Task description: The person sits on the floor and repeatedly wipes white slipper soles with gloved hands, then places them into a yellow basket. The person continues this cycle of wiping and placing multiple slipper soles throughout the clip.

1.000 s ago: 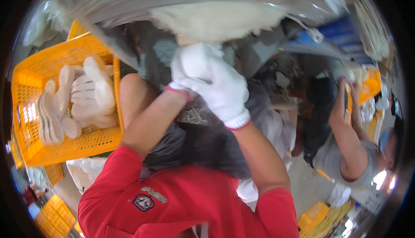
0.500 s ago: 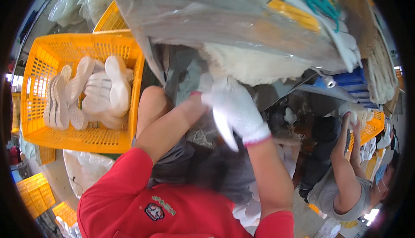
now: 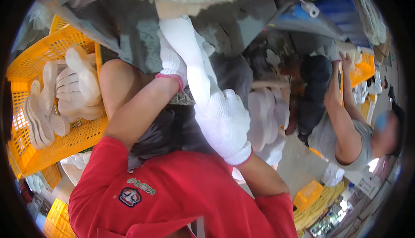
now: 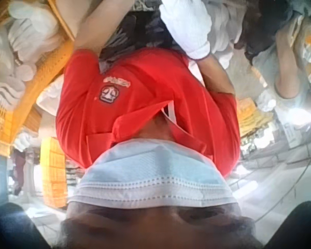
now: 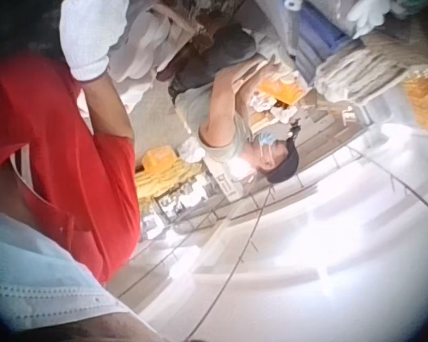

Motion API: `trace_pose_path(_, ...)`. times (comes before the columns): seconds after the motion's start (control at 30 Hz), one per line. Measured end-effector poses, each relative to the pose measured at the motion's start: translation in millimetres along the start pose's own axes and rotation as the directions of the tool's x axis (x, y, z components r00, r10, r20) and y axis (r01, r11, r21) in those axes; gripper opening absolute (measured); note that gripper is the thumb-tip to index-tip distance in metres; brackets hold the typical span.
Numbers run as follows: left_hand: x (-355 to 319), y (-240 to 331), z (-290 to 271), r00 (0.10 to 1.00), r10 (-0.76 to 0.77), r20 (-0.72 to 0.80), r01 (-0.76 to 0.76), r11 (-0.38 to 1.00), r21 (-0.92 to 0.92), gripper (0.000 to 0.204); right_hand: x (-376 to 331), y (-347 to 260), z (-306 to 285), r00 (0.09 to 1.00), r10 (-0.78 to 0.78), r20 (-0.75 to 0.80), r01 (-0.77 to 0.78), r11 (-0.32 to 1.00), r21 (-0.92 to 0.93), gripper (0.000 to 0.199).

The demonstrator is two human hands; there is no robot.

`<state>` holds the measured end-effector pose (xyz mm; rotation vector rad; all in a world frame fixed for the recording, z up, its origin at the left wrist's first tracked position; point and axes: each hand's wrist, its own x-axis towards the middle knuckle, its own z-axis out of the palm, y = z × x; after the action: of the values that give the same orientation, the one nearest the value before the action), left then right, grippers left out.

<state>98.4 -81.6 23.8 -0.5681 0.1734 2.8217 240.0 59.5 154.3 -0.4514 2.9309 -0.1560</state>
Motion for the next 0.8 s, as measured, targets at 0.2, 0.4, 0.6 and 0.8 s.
trace_pose_path(0.2,57,57,35,0.972,0.219,0.078,-0.230,0.958,0.170,0.074,145,-29,-56,0.973,-0.173,-0.150,0.183,0.982,0.054,0.034)
trace_pose_path(0.4,0,33,28,0.993,-0.116,-0.017,0.117,0.987,0.113,0.080,70,-6,-32,0.866,-0.411,-0.286,0.367,0.910,-0.195,0.046)
trace_pose_path(0.6,-39,10,24,0.986,-0.148,0.077,0.153,0.987,-0.056,0.078,-24,29,13,0.976,-0.211,-0.050,0.189,0.943,-0.275,0.059)
trace_pose_path(0.8,-53,3,35,0.995,-0.092,0.044,0.090,0.995,0.046,0.094,6,27,-13,0.972,0.234,-0.021,-0.134,0.625,0.769,0.098)
